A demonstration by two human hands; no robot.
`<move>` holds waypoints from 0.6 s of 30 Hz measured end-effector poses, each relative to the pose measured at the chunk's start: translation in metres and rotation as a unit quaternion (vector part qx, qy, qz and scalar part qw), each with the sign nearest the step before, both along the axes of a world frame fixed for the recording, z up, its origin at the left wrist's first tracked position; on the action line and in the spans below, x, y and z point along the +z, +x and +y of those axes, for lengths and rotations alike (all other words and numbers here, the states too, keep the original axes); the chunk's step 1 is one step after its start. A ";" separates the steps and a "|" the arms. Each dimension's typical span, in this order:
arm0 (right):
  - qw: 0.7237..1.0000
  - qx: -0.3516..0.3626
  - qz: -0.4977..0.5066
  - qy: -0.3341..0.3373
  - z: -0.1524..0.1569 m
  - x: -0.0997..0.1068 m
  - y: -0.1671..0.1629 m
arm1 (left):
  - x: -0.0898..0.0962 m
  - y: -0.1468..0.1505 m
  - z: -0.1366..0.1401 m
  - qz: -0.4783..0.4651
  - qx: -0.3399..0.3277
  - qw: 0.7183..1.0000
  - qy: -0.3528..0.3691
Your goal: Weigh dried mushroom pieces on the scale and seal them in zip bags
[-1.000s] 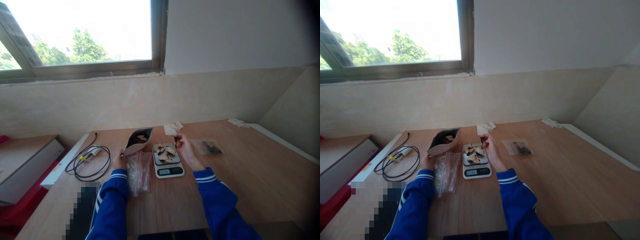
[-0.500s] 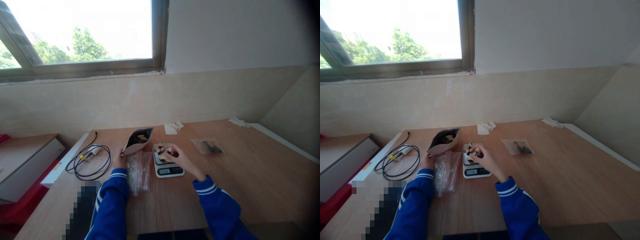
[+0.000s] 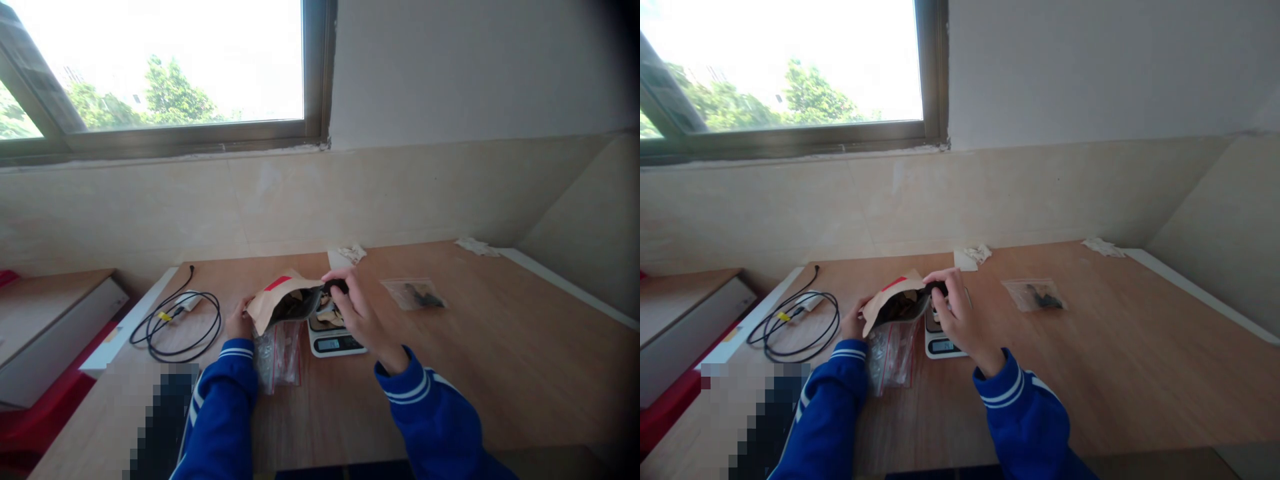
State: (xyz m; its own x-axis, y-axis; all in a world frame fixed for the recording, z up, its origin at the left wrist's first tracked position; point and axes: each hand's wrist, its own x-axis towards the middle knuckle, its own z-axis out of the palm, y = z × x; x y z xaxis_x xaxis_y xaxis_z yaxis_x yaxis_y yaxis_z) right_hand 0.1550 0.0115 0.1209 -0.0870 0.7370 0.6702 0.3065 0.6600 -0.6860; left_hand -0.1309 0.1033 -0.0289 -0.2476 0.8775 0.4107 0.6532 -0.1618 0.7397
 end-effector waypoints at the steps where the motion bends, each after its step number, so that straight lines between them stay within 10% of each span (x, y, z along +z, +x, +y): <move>1: 0.999 0.018 -0.023 0.013 -0.001 0.004 -0.004 | 0.001 0.001 -0.001 0.004 -0.005 1.000 0.006; 6: 0.981 0.124 -0.144 0.050 0.000 0.007 -0.015 | 0.004 0.004 -0.004 0.019 -0.018 1.000 0.017; 18: 0.938 0.118 -0.325 0.032 -0.001 0.001 -0.027 | -0.003 -0.001 -0.001 0.040 -0.026 0.999 0.027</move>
State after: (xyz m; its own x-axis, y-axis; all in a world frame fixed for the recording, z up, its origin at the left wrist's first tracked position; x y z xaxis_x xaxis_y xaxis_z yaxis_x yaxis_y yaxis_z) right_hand 0.1281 0.0108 0.1218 -0.6480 0.6063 0.4610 0.4870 0.7951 -0.3613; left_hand -0.1316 0.1019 -0.0315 -0.1676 0.8643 0.4742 0.6998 -0.2345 0.6748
